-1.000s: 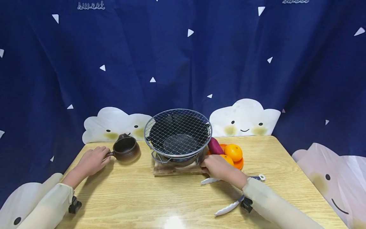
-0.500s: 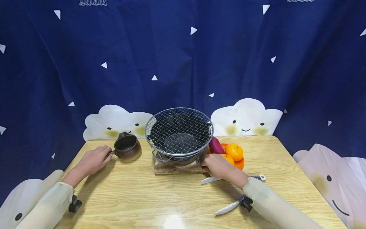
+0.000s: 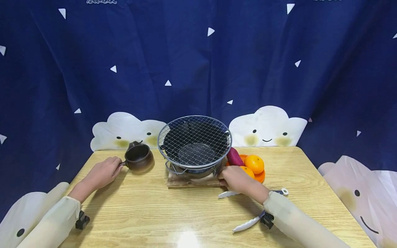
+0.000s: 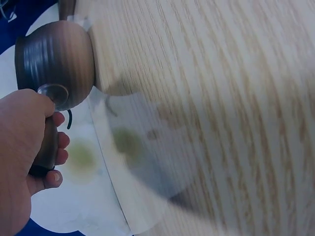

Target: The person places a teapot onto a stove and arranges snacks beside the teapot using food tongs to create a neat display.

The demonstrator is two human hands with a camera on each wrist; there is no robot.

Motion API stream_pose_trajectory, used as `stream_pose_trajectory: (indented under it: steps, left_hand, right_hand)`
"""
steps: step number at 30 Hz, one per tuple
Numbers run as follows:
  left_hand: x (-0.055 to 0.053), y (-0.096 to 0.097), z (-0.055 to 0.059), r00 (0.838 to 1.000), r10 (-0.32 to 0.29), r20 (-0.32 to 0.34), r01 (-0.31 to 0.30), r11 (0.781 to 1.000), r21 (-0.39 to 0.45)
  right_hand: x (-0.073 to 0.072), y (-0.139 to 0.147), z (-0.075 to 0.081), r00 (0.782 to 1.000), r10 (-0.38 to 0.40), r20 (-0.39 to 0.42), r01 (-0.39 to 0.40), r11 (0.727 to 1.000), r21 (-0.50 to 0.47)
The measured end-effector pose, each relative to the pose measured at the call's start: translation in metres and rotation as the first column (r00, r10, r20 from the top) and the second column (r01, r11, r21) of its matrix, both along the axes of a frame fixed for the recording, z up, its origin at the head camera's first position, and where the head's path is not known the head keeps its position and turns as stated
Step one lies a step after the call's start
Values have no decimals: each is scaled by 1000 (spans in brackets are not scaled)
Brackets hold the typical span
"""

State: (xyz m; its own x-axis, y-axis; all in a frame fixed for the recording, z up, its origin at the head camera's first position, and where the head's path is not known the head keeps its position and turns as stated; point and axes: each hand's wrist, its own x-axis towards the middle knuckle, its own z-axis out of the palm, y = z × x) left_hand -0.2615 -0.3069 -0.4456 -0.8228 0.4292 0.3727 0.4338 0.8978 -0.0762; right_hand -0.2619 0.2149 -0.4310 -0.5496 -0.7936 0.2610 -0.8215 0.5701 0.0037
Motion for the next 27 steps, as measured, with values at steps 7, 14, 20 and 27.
stream_pose_trajectory:
  steps: [7, 14, 20, 27]
  left_hand:
    - [-1, 2, 2, 1000, 9, 3, -9, 1000, -7]
    - [-2, 5, 4, 999, 19, 40, -19, 1000, 0]
    - [-1, 6, 0, 1000, 23, 14, -23, 1000, 7]
    - [-1, 10, 1, 999, 16, -38, -15, 1000, 22]
  right_hand:
    - [0, -1, 1, 1000, -8, -14, 8, 1000, -7]
    - [1, -1, 2, 1000, -16, 2, 16, 1000, -18]
    - [1, -1, 1, 1000, -26, 14, 26, 999, -19]
    - [2, 0, 1, 1000, -20, 13, 20, 1000, -16]
